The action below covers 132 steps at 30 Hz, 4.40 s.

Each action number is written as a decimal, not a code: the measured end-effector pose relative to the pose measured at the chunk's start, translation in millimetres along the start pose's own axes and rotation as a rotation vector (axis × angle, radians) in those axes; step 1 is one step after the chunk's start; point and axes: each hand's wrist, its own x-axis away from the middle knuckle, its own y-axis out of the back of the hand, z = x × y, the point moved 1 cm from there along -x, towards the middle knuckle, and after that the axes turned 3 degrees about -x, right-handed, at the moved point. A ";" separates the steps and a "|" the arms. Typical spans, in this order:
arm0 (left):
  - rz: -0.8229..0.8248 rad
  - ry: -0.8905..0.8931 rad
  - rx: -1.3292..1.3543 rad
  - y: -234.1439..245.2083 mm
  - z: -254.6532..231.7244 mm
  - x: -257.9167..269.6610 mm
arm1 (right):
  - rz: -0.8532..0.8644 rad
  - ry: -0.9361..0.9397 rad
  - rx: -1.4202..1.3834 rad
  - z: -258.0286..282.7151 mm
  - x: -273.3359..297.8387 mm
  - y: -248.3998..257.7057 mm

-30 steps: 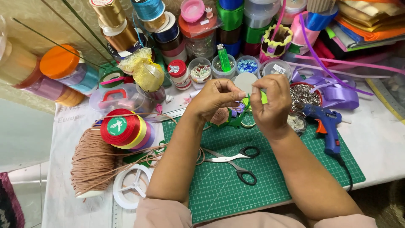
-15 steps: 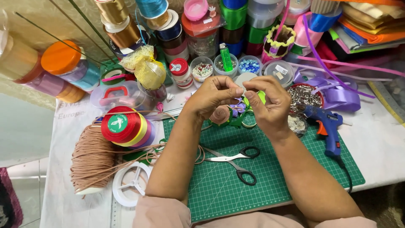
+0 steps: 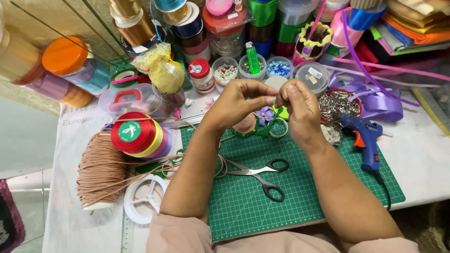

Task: Assembling a decorative miniature hat using twine, ribbons, and a hot glue gun on a craft table.

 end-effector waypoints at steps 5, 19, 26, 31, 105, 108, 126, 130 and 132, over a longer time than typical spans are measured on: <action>-0.361 -0.287 -0.109 -0.9 -68.1 32.9 | -0.003 0.060 0.205 1.1 -2.6 5.7; -0.789 -0.529 -0.360 -18.5 -184.7 119.3 | 0.533 0.184 1.111 -42.7 12.9 -23.4; -0.703 -0.239 -0.364 -6.6 -138.4 118.9 | 0.481 0.141 1.218 -41.5 22.5 -39.0; -0.709 -0.096 -0.183 10.8 -39.9 109.8 | 0.405 0.265 1.204 -51.2 29.4 -40.3; -0.645 0.251 0.571 -14.3 101.4 112.2 | 0.175 -0.102 0.262 6.3 42.9 -34.0; -0.569 0.269 0.528 -20.3 84.3 112.4 | 0.309 -0.039 0.329 9.2 34.4 -29.7; -0.393 0.326 0.766 -34.1 89.4 113.9 | 0.227 0.160 0.533 10.6 25.6 7.7; -0.574 0.455 0.883 -20.8 91.0 110.0 | -0.019 0.163 0.565 57.1 85.9 43.5; -0.649 0.369 0.992 -13.9 107.3 109.2 | -0.234 0.304 0.656 65.9 126.9 68.8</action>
